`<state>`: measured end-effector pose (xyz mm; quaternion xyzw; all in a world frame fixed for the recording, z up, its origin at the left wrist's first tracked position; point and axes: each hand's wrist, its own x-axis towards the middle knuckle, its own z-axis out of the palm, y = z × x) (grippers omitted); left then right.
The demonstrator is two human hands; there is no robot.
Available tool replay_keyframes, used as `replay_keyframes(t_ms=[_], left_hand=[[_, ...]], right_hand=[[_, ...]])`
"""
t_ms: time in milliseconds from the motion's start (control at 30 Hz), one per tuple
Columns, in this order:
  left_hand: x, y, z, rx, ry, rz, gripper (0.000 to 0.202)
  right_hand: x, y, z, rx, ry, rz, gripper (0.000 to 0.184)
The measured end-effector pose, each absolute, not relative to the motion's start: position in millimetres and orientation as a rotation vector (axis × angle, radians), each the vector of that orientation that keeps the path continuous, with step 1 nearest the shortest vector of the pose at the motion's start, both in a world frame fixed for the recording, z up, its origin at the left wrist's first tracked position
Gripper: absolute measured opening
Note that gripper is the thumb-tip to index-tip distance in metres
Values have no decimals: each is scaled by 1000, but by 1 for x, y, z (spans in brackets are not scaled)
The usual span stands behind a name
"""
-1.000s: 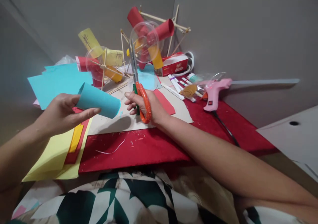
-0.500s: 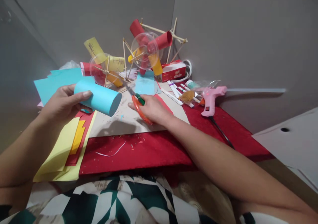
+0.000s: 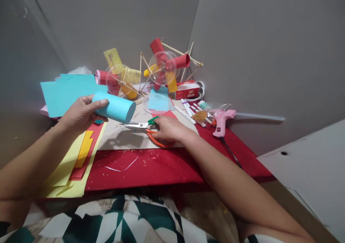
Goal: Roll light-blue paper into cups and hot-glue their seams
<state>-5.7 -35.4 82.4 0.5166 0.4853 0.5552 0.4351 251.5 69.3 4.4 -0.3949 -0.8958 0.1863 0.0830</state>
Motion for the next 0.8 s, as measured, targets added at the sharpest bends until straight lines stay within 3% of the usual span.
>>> replay_keyframes(t_ms=[133, 233, 300, 333, 400, 467, 633, 800], left_hand=[[-3, -38, 83, 1417, 1242, 1442, 35], [4, -39, 86, 1505, 1247, 1469, 39], [11, -38, 88, 1581, 1244, 1469, 38], [14, -37, 88, 1634, 1251, 1465, 36], [22, -34, 88, 1767, 1290, 1446, 31], [28, -31, 86, 1904, 1327, 1398, 27], [33, -33, 85, 2157, 1420, 1335, 27], [29, -49, 82, 2118, 1351, 1664, 52]], right_hand=[[260, 74, 24, -1184, -2574, 662, 33], [255, 66, 40, -1171, -2303, 689, 64], [242, 55, 47, -1093, -2099, 839, 78], [233, 48, 48, -963, -1828, 1135, 79], [214, 34, 48, -770, -1451, 1531, 74], [196, 24, 45, -689, -1242, 1689, 66], [176, 28, 41, -691, -882, 1780, 42], [178, 39, 42, -737, -624, 1893, 23]])
